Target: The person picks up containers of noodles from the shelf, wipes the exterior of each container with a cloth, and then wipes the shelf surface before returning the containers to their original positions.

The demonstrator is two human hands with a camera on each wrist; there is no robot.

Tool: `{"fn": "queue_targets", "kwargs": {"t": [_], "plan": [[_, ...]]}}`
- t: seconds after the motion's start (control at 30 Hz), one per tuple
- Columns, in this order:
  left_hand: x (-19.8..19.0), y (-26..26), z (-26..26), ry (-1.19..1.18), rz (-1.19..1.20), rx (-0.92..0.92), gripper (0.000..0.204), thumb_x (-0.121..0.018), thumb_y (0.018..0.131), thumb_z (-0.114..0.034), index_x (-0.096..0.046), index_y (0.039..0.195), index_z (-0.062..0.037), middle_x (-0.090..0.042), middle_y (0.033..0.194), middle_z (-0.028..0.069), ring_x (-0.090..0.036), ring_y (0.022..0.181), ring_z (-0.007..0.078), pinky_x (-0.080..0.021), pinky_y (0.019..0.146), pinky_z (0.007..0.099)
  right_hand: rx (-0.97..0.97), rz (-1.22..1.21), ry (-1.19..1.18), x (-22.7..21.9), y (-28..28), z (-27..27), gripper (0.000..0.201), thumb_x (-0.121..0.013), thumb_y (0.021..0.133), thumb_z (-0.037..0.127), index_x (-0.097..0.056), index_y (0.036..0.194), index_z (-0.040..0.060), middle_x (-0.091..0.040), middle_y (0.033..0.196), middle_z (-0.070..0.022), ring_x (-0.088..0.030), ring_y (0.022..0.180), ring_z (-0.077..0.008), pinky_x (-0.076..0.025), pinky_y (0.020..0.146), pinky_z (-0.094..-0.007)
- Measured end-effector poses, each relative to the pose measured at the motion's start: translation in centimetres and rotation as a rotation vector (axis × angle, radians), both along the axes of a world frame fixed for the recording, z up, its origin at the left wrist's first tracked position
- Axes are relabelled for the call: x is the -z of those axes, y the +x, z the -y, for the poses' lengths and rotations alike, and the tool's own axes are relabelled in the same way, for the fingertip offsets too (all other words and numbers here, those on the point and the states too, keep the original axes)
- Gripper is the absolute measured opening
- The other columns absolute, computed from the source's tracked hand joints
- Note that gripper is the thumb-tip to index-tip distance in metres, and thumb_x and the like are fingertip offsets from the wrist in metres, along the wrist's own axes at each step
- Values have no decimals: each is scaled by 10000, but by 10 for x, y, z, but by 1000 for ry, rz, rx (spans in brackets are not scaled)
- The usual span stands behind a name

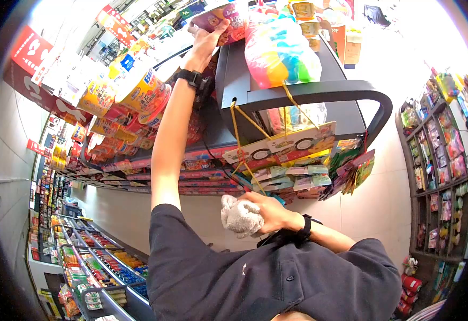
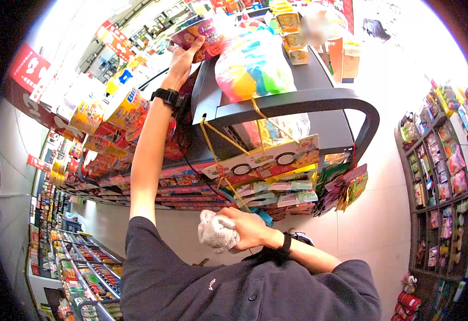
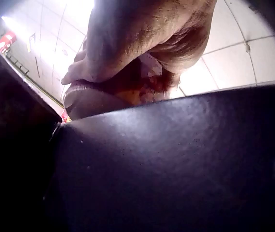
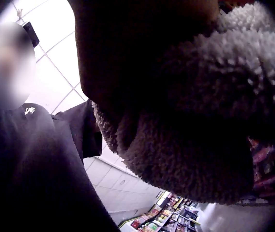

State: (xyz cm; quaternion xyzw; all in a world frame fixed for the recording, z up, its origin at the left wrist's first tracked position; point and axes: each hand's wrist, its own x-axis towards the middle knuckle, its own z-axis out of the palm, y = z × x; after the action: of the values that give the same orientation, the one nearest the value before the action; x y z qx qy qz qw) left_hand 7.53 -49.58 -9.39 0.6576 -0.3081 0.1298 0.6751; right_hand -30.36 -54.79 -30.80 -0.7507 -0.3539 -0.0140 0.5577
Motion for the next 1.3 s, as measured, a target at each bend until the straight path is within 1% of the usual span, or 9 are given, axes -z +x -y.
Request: {"fn": "queue_targets", "kwargs": {"t": [0.03,0.1,0.17,0.27,0.37,0.43,0.57,0.73,1.3], "plan": [[-2,5,-1,2,-2,-2,826,-775,806,-304,-279,1323,106,-548,1242,151,-534,1134,209,-369,1050,329,-29,-10,-1,-1,0,3,604,-739,629,217,-546,1187,90,-554,1158,-110,-548,1080,-323,-472,891,-398],[-11,10,-12,491,22,16,961,-764,812,-332,-134,1376,125,-474,1346,172,-494,1183,207,-358,1051,323,-56,2,25,0,3,6,594,-733,636,208,-544,1184,78,-553,1160,-117,-544,1086,-326,-467,901,-398],[-11,9,-22,592,-28,-55,976,-751,817,-368,-150,1387,150,-435,1385,189,-444,1237,226,-344,1058,316,-97,11,51,1,4,4,584,-727,643,199,-543,1181,67,-552,1161,-124,-539,1092,-330,-462,911,-398],[-11,25,-50,828,186,-232,832,-713,836,-330,-270,1444,28,-343,1465,254,-318,1378,323,-274,1116,381,-149,46,50,3,7,3,551,-707,670,184,-540,1177,47,-551,1164,-133,-530,1098,-334,-452,925,-398],[-12,3,-73,807,107,-193,771,-698,828,-350,-359,1422,6,-378,1440,264,-342,1366,329,-299,1104,384,-174,45,35,4,7,2,548,-712,675,192,-542,1175,49,-550,1167,-133,-527,1102,-332,-452,924,-400],[-8,-26,-73,957,22,-560,845,-728,773,-432,-382,1409,4,-386,1436,263,-376,1344,340,-330,1088,381,-189,45,38,2,7,4,542,-714,680,194,-543,1174,50,-550,1167,-133,-529,1098,-332,-453,921,-401],[45,-10,-92,1129,446,-649,671,-725,767,-458,-548,1293,-82,-540,1290,226,-489,1236,354,-405,1017,416,-216,26,35,2,5,4,530,-718,695,200,-544,1173,51,-550,1169,-133,-534,1093,-332,-456,916,-403],[53,-33,-85,752,472,-642,231,-651,857,-222,-690,993,-39,-663,1052,178,-628,978,345,-481,870,403,-212,-13,48,8,2,2,548,-732,672,182,-557,1176,57,-554,1183,-123,-539,1103,-328,-455,925,-399],[83,-126,-98,380,652,-829,144,-638,883,-126,-661,967,-11,-675,1001,135,-634,940,280,-484,822,354,-229,-112,57,16,3,-1,533,-746,700,202,-550,1170,45,-578,1128,-122,-583,1055,-297,-465,914,-370]]}}
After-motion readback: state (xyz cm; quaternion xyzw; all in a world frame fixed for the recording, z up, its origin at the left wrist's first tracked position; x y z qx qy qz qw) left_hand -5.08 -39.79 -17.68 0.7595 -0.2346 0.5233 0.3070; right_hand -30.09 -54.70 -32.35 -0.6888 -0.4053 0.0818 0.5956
